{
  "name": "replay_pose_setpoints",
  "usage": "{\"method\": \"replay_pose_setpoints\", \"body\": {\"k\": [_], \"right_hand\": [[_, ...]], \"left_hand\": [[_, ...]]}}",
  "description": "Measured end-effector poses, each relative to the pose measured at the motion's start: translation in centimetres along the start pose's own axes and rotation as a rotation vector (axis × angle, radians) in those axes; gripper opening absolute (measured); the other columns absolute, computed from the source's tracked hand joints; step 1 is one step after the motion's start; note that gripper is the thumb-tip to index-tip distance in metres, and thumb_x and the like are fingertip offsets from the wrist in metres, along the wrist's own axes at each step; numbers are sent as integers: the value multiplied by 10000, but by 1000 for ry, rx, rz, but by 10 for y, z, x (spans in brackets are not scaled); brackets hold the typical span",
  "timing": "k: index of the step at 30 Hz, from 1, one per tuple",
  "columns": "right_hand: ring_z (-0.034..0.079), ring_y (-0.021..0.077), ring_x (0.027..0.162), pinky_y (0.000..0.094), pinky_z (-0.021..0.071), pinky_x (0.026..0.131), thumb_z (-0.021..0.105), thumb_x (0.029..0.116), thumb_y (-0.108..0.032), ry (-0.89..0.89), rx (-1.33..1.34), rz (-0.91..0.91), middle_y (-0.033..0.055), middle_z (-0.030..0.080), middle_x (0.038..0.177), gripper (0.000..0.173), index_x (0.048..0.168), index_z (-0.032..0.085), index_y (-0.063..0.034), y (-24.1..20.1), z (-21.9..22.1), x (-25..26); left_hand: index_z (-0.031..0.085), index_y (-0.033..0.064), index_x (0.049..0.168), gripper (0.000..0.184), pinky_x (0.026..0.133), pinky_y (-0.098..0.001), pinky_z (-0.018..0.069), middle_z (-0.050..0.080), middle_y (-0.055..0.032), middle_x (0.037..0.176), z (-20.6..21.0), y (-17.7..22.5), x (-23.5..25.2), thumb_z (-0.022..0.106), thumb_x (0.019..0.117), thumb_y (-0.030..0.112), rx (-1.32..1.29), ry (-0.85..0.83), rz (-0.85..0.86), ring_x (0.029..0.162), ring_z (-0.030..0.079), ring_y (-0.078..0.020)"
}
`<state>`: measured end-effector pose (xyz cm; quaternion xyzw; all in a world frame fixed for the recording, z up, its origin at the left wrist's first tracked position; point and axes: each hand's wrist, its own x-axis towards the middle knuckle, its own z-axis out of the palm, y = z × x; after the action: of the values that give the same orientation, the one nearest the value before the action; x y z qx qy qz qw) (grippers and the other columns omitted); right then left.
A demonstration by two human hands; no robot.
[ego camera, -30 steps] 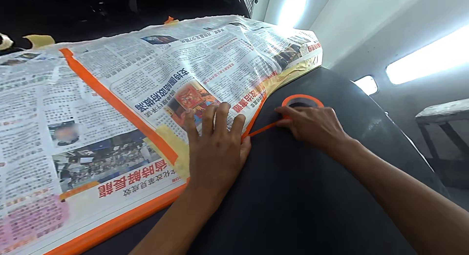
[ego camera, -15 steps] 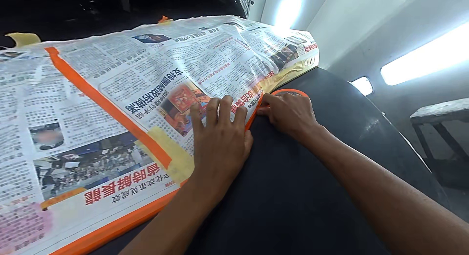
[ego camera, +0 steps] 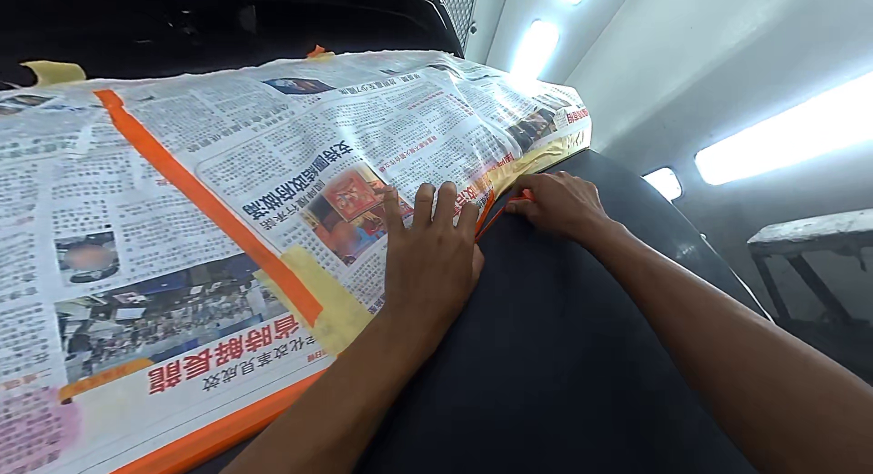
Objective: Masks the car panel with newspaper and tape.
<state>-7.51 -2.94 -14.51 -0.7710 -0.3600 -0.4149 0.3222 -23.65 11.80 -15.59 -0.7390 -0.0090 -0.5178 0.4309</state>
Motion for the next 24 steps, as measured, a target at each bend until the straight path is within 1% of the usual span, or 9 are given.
{"method": "replay_pose_setpoints", "body": {"k": [2, 4, 8, 11, 13, 16, 19, 22, 24], "right_hand": [[689, 360, 991, 612, 509, 731, 600, 990, -512, -24, -24, 51, 105, 728, 994, 326, 1099, 715, -227, -13, -2, 9], [685, 354, 984, 602, 501, 729, 598, 989, -500, -46, -43, 72, 106, 722, 987, 315, 1079, 713, -220, -21, -3, 14], [685, 342, 966, 585, 498, 720, 597, 992, -478, -47, -68, 81, 103, 718, 969, 294, 1058, 710, -215, -26, -3, 14], [686, 345, 980, 587, 502, 736, 592, 994, -471, -47, -79, 95, 106, 722, 986, 291, 1078, 713, -220, -28, -5, 13], [687, 352, 998, 588, 512, 743, 587, 993, -463, -60, -85, 113, 115, 723, 1011, 300, 1099, 708, -210, -30, -5, 12], [695, 358, 990, 589, 518, 734, 547, 1007, -431, -69, -85, 86, 126, 723, 1007, 307, 1142, 682, -191, -28, -3, 11], [700, 357, 984, 598, 514, 720, 486, 1006, -364, -65, -77, 13, 121, 727, 1009, 307, 1162, 693, -198, -17, -3, 14], [701, 352, 994, 610, 522, 743, 518, 1018, -394, -99, -75, 40, 112, 734, 1032, 289, 1175, 700, -232, -12, -11, 18], [703, 356, 987, 596, 527, 748, 559, 1015, -408, -81, -112, 66, 126, 733, 1014, 287, 1162, 698, -204, -17, -14, 17]], "left_hand": [[660, 96, 1287, 430, 1150, -707, 190, 534, -170, 1417, 0, 1, 2, 642, 906, 295, 1, 1, 3, 1383, 429, -418], [661, 89, 1283, 434, 1144, -707, 200, 543, -175, 1398, 1, 0, 4, 647, 895, 283, -13, 3, 8, 1366, 442, -420], [663, 90, 1276, 424, 1154, -695, 210, 561, -157, 1380, 2, -1, 10, 663, 894, 273, -29, -1, 5, 1345, 471, -404], [659, 79, 1285, 454, 1147, -700, 213, 562, -168, 1379, 7, 0, 21, 678, 886, 295, -30, 7, -3, 1343, 476, -407], [666, 85, 1254, 431, 1134, -708, 227, 579, -167, 1343, 13, 2, 33, 683, 880, 299, -15, 23, -7, 1324, 496, -403], [660, 66, 1254, 404, 1149, -705, 203, 562, -181, 1382, 20, 7, 51, 658, 918, 290, -10, -14, -35, 1358, 473, -408], [643, 66, 1295, 438, 1162, -703, 181, 536, -178, 1428, 22, 11, 68, 650, 937, 318, -32, -68, -100, 1397, 438, -404], [643, 69, 1305, 446, 1161, -704, 190, 543, -175, 1428, 26, 14, 76, 673, 925, 302, -53, -53, -122, 1394, 447, -399], [651, 76, 1294, 428, 1158, -704, 202, 547, -182, 1418, 30, 14, 73, 675, 925, 290, -56, -21, -110, 1382, 458, -409]]}}
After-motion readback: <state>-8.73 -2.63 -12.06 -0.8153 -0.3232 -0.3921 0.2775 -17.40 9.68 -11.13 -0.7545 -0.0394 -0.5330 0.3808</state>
